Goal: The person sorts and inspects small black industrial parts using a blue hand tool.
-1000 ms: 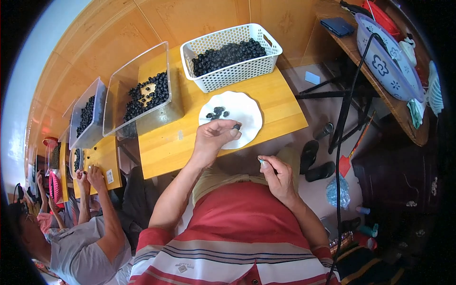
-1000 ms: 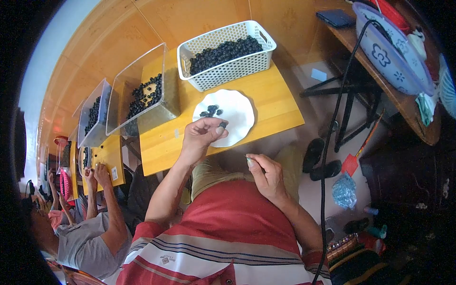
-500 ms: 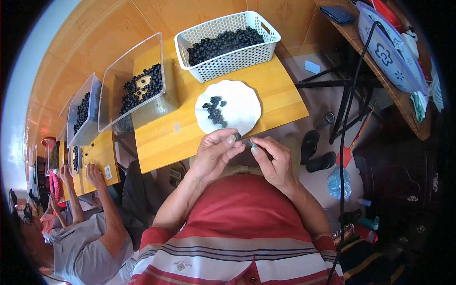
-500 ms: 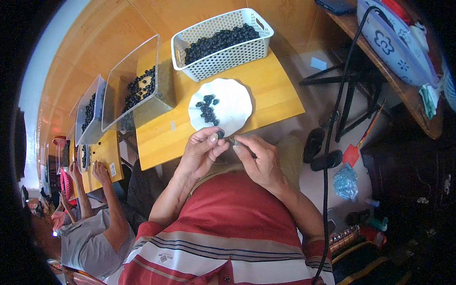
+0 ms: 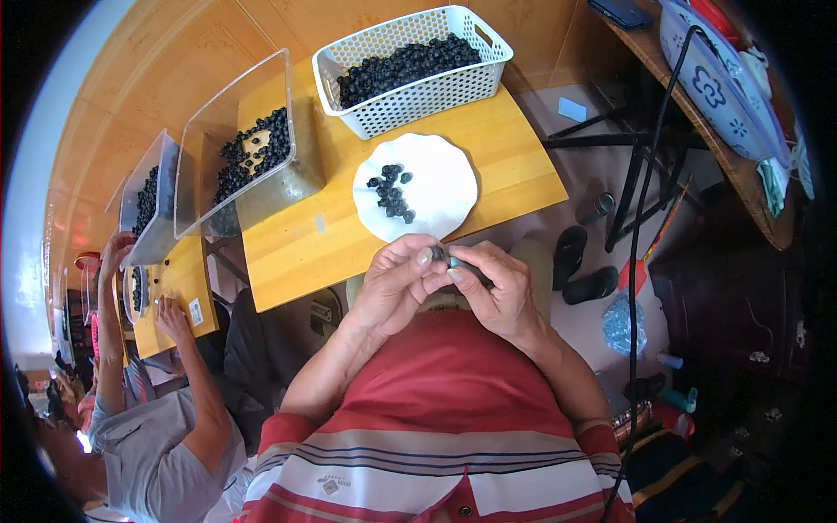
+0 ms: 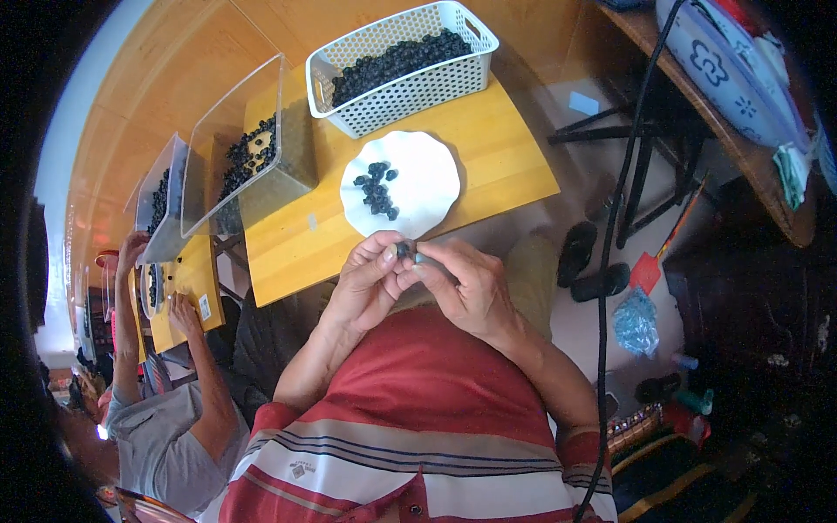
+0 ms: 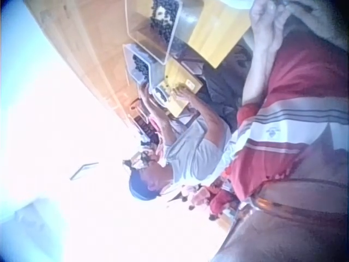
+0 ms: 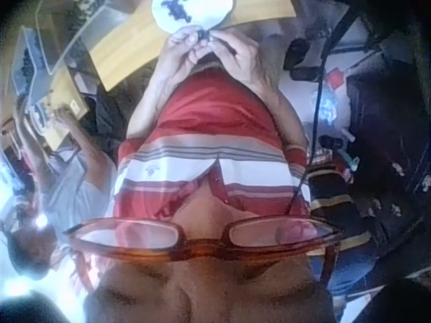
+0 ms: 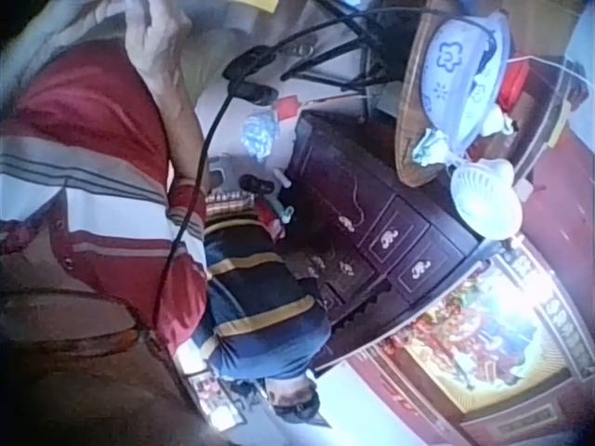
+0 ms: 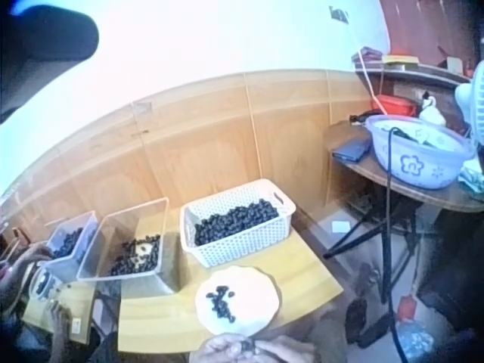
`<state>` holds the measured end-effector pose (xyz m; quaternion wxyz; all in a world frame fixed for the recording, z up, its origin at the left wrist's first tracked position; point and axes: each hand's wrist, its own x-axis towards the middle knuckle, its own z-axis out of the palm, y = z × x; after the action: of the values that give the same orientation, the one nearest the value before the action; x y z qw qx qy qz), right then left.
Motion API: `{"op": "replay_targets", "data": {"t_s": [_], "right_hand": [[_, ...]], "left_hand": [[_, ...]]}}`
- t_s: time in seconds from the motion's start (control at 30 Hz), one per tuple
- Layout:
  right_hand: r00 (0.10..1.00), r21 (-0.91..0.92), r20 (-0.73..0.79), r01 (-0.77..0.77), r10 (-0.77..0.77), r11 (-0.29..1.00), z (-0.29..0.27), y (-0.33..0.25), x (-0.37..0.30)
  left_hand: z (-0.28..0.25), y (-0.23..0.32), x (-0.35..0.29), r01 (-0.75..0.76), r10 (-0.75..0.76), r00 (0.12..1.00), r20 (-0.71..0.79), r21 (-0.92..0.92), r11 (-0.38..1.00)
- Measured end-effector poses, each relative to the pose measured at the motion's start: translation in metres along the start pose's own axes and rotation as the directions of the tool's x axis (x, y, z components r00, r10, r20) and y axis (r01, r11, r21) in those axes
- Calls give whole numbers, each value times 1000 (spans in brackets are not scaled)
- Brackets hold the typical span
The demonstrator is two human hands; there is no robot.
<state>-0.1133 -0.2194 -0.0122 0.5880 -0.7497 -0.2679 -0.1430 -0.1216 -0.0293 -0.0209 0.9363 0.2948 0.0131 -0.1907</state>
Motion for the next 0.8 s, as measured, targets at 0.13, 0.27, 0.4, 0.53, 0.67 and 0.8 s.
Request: {"op": "replay_targets", "data": {"t_s": [0.13, 0.27, 0.4, 0.53, 0.67, 0.8], "right_hand": [[1000, -4, 4, 12, -12, 1000, 2, 2, -2], [1000, -4, 3, 10, -10, 1000, 3, 1, -1], [1000, -15, 14, 26, -25, 1000, 2, -2, 0], [999, -25, 18, 33, -32, 999, 3, -2, -1], [999, -23, 12, 36, -35, 999, 3, -2, -2], [999, -37, 13, 41, -40, 998, 3, -4, -1]], "left_hand": [[-2, 0, -1, 4, -4, 1000, -2, 5, 1000], [-4, -1, -2, 2, -2, 1000, 2, -11, 1000], [-3, -2, -2, 1, 0, 1000, 22, -38, 999], [-1, -1, -4, 7, -6, 1000, 17, -35, 999], [-4, -3, -4, 10, -10, 1000, 2, -28, 1000], [-4, -3, -5, 9, -9, 1000, 3, -24, 1000]]}}
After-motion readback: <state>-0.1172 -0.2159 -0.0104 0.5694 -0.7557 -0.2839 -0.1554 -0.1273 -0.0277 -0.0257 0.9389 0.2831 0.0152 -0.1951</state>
